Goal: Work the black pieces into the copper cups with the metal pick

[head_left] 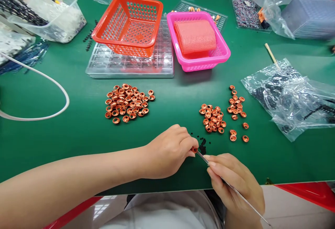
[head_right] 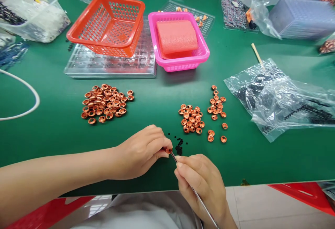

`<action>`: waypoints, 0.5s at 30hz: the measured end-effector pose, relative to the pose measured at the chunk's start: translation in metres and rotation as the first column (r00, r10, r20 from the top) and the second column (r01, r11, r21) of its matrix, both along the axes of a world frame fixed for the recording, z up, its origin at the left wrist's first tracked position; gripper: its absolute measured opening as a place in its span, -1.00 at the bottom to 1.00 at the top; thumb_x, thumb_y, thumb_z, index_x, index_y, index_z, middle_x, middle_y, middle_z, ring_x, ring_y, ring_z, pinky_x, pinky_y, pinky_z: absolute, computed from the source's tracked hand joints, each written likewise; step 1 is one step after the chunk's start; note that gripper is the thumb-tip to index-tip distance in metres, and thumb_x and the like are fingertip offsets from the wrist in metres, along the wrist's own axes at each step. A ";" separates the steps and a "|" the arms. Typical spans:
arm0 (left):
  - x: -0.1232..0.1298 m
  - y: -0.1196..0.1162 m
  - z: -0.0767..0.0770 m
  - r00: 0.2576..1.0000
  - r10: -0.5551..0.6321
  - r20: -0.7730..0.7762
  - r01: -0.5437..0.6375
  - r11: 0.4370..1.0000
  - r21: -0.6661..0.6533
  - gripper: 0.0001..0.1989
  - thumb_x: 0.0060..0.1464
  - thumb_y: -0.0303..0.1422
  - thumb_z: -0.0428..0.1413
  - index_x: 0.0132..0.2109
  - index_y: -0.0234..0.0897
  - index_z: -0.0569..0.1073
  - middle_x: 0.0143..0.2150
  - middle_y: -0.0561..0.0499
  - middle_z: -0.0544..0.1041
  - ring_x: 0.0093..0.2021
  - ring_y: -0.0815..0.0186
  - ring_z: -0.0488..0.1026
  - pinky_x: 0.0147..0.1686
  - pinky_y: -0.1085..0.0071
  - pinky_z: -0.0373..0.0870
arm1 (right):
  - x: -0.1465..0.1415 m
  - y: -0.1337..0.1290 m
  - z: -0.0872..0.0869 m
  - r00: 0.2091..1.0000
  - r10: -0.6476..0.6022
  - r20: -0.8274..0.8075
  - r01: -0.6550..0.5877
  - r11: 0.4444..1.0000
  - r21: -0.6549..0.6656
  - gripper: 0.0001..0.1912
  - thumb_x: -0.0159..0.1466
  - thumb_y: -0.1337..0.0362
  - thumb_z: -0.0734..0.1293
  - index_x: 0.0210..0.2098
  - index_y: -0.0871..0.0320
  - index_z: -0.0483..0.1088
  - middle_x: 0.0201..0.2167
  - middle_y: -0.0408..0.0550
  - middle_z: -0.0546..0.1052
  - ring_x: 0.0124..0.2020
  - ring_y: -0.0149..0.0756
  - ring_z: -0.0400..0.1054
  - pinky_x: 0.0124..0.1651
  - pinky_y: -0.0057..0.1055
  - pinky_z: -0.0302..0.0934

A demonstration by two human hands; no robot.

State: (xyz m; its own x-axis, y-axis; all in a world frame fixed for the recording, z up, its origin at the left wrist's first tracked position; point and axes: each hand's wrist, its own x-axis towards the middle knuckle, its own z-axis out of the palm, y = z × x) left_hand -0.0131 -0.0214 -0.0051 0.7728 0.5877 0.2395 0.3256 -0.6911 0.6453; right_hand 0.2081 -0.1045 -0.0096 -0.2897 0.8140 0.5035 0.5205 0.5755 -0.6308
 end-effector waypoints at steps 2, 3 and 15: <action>0.000 0.000 0.000 1.000 -0.007 -0.007 0.007 1.000 0.018 -0.81 0.40 -0.47 -0.07 -0.19 -0.37 0.40 -0.35 -0.06 0.53 -0.34 0.26 0.36 -0.26 0.31 0.26 | 0.000 -0.001 0.000 1.000 0.008 -0.010 -0.008 1.000 0.000 -0.54 0.24 0.62 0.34 0.09 0.18 0.41 -0.07 0.05 0.61 -0.13 -0.28 0.54 -0.17 -0.28 0.50; 0.000 -0.001 0.000 1.000 -0.008 -0.008 0.008 1.000 0.024 -0.81 0.40 -0.47 -0.07 -0.20 -0.36 0.39 -0.35 -0.06 0.53 -0.35 0.27 0.35 -0.26 0.31 0.26 | 0.001 -0.001 -0.001 1.000 0.013 -0.014 -0.013 1.000 -0.005 -0.52 0.24 0.62 0.34 0.11 0.18 0.40 -0.06 0.05 0.61 -0.12 -0.28 0.53 -0.17 -0.28 0.50; 0.000 -0.003 -0.001 1.000 0.002 0.020 -0.003 1.000 0.010 -0.80 0.38 -0.51 -0.10 -0.20 -0.35 0.38 -0.37 -0.06 0.51 -0.37 0.27 0.33 -0.29 0.31 0.27 | 0.001 -0.002 -0.001 0.997 0.054 0.060 -0.057 0.997 0.048 -0.55 0.23 0.62 0.37 0.08 0.23 0.43 -0.05 0.07 0.62 -0.13 -0.29 0.54 -0.11 -0.31 0.51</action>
State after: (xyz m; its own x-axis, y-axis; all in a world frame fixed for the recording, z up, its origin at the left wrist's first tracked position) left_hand -0.0133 -0.0249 -0.0062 0.7663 0.5870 0.2610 0.3143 -0.6969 0.6446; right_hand 0.2095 -0.1069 -0.0106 -0.3638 0.7701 0.5240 0.5221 0.6344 -0.5700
